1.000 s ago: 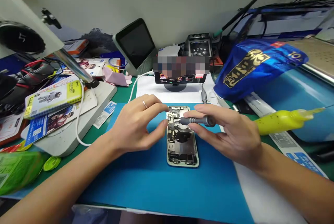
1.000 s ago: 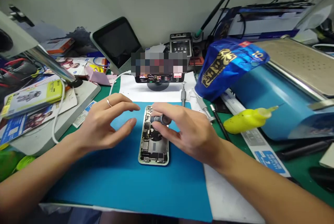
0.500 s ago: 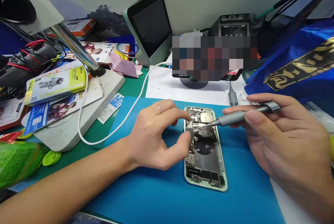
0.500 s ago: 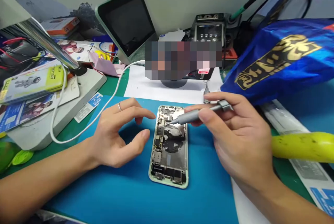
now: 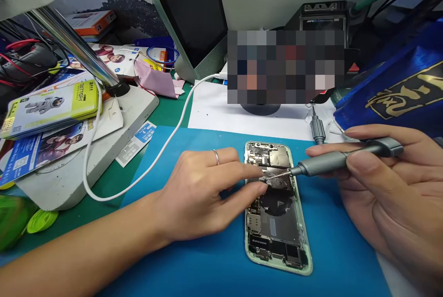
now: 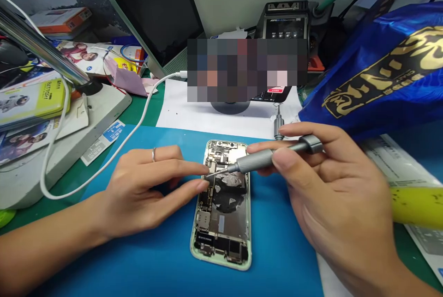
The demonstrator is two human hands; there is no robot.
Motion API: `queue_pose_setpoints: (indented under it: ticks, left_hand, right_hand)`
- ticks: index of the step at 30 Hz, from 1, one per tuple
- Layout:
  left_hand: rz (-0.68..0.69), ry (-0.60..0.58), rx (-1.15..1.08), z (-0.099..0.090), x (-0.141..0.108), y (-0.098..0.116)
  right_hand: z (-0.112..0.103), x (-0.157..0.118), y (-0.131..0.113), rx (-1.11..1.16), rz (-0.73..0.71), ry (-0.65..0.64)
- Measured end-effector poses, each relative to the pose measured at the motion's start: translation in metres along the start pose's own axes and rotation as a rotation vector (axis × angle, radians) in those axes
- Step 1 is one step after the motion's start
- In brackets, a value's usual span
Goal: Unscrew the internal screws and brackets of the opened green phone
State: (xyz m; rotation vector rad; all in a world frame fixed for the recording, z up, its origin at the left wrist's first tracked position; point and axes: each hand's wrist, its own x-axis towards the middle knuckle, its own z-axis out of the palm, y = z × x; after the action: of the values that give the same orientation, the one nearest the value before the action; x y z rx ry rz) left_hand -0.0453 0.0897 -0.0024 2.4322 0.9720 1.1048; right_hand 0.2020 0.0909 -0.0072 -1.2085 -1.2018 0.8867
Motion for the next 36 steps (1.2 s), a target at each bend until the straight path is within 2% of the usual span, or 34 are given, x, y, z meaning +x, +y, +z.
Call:
queue_pose_setpoints:
  ticks: [17,36]
  left_hand:
    - [0.059,-0.071,0.073,-0.0033,0.0011,0.0008]
    - [0.076,-0.051,0.093,-0.0016,-0.0020,0.0009]
  right_hand:
    - [-0.0044,0.0002,0.0050,-0.051,0.005,-0.061]
    - [-0.0017,0.0017,0.0034,-0.031,0.034,-0.114]
